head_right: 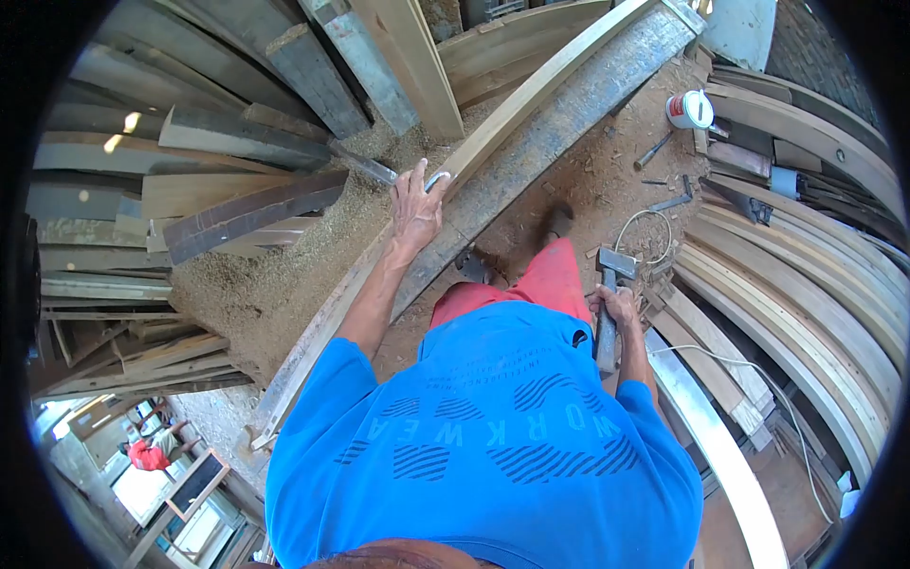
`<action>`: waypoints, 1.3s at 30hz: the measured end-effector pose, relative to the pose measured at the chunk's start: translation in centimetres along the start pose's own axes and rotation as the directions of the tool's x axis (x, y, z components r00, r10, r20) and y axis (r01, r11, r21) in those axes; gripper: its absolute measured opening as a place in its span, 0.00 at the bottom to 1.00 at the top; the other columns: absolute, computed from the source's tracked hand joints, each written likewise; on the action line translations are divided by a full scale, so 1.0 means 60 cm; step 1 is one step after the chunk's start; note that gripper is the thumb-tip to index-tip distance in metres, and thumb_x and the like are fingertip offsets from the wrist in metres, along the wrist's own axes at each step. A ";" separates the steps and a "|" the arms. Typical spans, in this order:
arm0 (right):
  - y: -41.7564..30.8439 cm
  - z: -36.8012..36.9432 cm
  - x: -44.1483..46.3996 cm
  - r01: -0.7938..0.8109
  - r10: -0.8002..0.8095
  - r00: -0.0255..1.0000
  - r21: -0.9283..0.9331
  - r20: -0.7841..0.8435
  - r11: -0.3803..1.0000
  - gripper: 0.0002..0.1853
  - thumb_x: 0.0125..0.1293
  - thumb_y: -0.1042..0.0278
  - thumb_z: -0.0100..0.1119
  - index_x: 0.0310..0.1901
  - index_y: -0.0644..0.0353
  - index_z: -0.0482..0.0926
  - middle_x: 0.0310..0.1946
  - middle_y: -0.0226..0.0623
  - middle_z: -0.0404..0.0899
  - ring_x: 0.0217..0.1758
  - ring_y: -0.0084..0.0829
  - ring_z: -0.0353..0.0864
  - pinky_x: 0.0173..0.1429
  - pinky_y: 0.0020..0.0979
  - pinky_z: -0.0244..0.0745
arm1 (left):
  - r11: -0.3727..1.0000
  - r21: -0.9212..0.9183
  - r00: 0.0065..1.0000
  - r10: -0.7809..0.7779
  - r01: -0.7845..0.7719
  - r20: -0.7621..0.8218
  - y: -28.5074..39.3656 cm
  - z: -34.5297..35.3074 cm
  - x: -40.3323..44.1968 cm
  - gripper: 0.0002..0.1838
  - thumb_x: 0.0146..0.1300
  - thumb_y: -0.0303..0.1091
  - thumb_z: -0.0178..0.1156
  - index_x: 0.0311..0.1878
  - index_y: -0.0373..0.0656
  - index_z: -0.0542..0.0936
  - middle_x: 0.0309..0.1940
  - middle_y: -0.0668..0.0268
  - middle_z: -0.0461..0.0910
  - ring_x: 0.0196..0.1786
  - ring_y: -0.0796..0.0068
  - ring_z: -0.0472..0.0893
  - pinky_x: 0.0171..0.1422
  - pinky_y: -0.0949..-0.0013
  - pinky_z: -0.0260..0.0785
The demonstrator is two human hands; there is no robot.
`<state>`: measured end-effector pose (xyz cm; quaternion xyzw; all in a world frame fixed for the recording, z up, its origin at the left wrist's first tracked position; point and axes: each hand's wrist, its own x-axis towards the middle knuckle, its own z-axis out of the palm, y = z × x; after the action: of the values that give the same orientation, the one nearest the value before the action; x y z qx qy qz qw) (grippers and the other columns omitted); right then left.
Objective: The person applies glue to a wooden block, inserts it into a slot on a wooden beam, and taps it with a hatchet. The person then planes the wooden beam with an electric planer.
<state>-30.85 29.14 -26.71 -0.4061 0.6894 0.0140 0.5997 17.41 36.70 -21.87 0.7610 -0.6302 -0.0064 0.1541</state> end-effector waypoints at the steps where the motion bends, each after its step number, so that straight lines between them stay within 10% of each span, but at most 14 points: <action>1: 0.003 -0.002 0.002 -0.009 0.009 1.000 0.034 0.004 0.999 0.18 0.71 0.58 0.65 0.37 0.69 0.86 0.30 0.45 0.89 0.28 0.32 0.89 0.33 0.34 0.82 | 0.999 0.032 0.999 0.033 -0.032 -0.018 0.001 0.000 0.004 0.32 0.51 0.29 0.72 0.64 0.55 0.81 0.72 0.45 0.66 0.69 0.41 0.66 0.72 0.41 0.61; 7: 0.019 -0.044 0.061 -0.107 0.089 0.986 0.126 0.138 0.986 0.15 0.72 0.57 0.65 0.35 0.63 0.82 0.25 0.37 0.83 0.22 0.29 0.81 0.28 0.35 0.80 | 0.986 -0.161 0.994 -0.013 0.031 0.112 0.061 -0.056 0.010 0.29 0.48 0.38 0.77 0.57 0.48 0.83 0.70 0.47 0.70 0.67 0.42 0.70 0.71 0.43 0.61; 11: 0.039 -0.093 0.128 -0.132 0.108 0.985 0.193 0.132 0.972 0.15 0.73 0.58 0.64 0.33 0.60 0.81 0.25 0.34 0.82 0.22 0.27 0.81 0.27 0.32 0.79 | 0.984 0.020 0.984 -0.176 0.177 -0.026 0.056 -0.009 0.069 0.40 0.50 0.43 0.78 0.68 0.45 0.75 0.70 0.47 0.70 0.69 0.42 0.69 0.70 0.41 0.62; 16: -0.002 -0.165 0.154 -0.150 0.147 0.989 0.334 0.034 0.931 0.16 0.68 0.59 0.70 0.30 0.64 0.84 0.24 0.40 0.84 0.21 0.30 0.82 0.26 0.33 0.78 | 0.905 0.024 0.829 -0.400 0.425 0.391 0.104 0.034 0.226 0.49 0.59 0.48 0.75 0.79 0.45 0.61 0.60 0.41 0.79 0.59 0.36 0.78 0.66 0.42 0.69; 24: 0.049 -0.304 0.330 -0.190 0.195 0.980 0.422 0.032 0.887 0.15 0.64 0.58 0.71 0.32 0.64 0.85 0.24 0.40 0.85 0.20 0.32 0.83 0.26 0.35 0.79 | 0.845 0.242 0.779 -0.534 0.477 0.328 0.182 0.119 0.375 0.39 0.61 0.54 0.73 0.69 0.46 0.68 0.48 0.41 0.86 0.53 0.36 0.84 0.57 0.42 0.75; 28: 0.145 -0.363 0.479 0.051 0.015 0.985 0.367 -0.173 0.929 0.13 0.63 0.59 0.71 0.30 0.62 0.87 0.24 0.36 0.85 0.24 0.31 0.83 0.28 0.36 0.79 | 0.834 0.347 0.803 -0.528 0.429 0.277 0.162 0.146 0.360 0.38 0.61 0.56 0.73 0.66 0.45 0.70 0.42 0.42 0.87 0.49 0.34 0.85 0.53 0.42 0.76; 34: 0.121 -0.532 0.578 -0.092 0.165 0.984 0.596 -0.069 0.798 0.23 0.59 0.72 0.70 0.57 0.63 0.82 0.39 0.37 0.86 0.39 0.30 0.82 0.44 0.35 0.78 | 0.802 0.391 0.797 -0.559 0.451 0.227 0.163 0.156 0.365 0.41 0.56 0.57 0.76 0.65 0.44 0.71 0.44 0.41 0.86 0.49 0.34 0.85 0.54 0.42 0.76; 39: 0.146 -0.608 0.703 -0.082 0.148 0.953 0.246 -0.264 0.966 0.32 0.62 0.70 0.71 0.69 0.64 0.76 0.51 0.47 0.86 0.50 0.38 0.85 0.55 0.36 0.79 | 0.782 0.393 0.787 -0.585 0.483 0.196 0.153 0.165 0.360 0.43 0.52 0.58 0.79 0.64 0.43 0.73 0.45 0.43 0.87 0.49 0.37 0.86 0.53 0.45 0.78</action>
<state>-63.61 -6.35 -55.93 -0.2901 0.7868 -0.0892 0.5375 11.04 12.24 -25.08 0.9134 -0.3936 -0.0658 -0.0805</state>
